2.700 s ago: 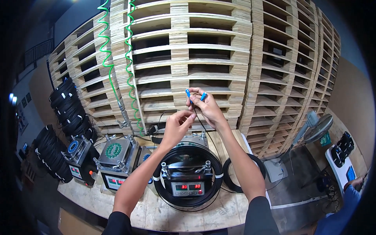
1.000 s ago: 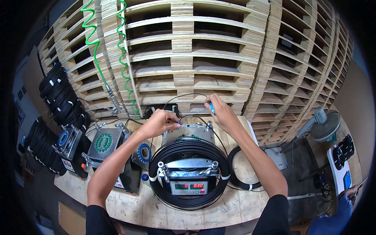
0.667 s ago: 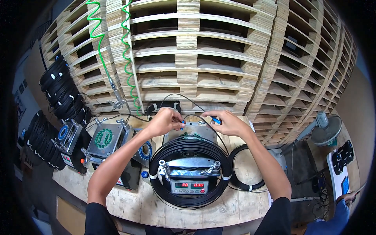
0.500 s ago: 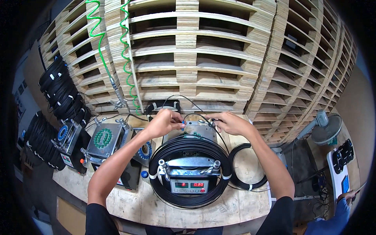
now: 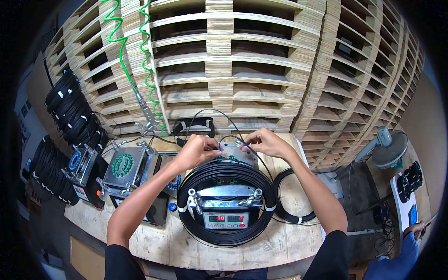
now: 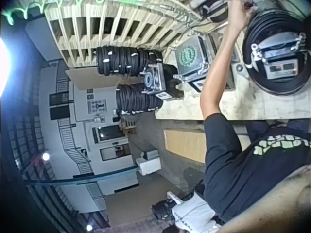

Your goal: Apply blue sealant to the ends of cable connectors and place the wire coils into a heat-sealing machine.

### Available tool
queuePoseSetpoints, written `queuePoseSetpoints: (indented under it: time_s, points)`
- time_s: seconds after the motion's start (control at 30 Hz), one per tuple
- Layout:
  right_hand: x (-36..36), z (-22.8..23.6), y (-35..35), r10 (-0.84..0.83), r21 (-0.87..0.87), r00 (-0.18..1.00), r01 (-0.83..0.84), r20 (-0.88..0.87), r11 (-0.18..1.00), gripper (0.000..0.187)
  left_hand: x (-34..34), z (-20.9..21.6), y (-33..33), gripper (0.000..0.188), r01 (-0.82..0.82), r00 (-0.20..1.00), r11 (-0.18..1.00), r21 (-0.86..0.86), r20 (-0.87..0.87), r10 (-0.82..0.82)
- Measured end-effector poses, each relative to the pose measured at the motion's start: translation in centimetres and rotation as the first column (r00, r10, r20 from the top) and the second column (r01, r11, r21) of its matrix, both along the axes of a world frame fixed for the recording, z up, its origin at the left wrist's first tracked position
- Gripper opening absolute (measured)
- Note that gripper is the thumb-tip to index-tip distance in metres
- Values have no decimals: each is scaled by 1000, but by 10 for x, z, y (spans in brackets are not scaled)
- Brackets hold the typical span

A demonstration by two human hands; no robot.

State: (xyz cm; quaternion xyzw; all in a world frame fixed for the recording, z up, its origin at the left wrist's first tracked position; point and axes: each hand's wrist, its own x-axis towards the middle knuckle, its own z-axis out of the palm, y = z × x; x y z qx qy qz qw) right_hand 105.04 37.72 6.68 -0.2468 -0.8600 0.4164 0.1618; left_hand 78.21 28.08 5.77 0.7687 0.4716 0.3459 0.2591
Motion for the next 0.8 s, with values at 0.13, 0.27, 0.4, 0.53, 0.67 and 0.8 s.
queuePoseSetpoints:
  time_s: [0.13, 0.27, 0.4, 0.53, 0.67, 0.8]
  points:
    - [-13, -3, -9, -129, -162, 992, 130, 14, 978, 18, -1, -5, 0, 20, 7, 1000, 1000, 17, -13, -7]
    - [-17, -18, -11, -82, -311, 988, 39, -127, 950, 20, -3, -11, 2, 20, -10, 1000, 1000, 11, 7, 10]
    - [-21, -22, -12, -57, -314, 976, -12, -210, 949, 20, -4, -17, 2, 22, -10, 998, 999, -30, 67, 12]
    - [-22, -26, -11, -64, -331, 976, -8, -207, 944, 24, 0, -16, -2, 22, -35, 998, 999, -20, 43, 35]
    - [-23, -21, -14, -68, -339, 979, -1, -192, 941, 23, -1, -17, -6, 18, -37, 997, 998, 52, 70, 34]
    - [-23, -27, -8, -70, -312, 981, 11, -180, 950, 24, 2, -17, -5, 17, -33, 998, 997, 73, 61, 28]
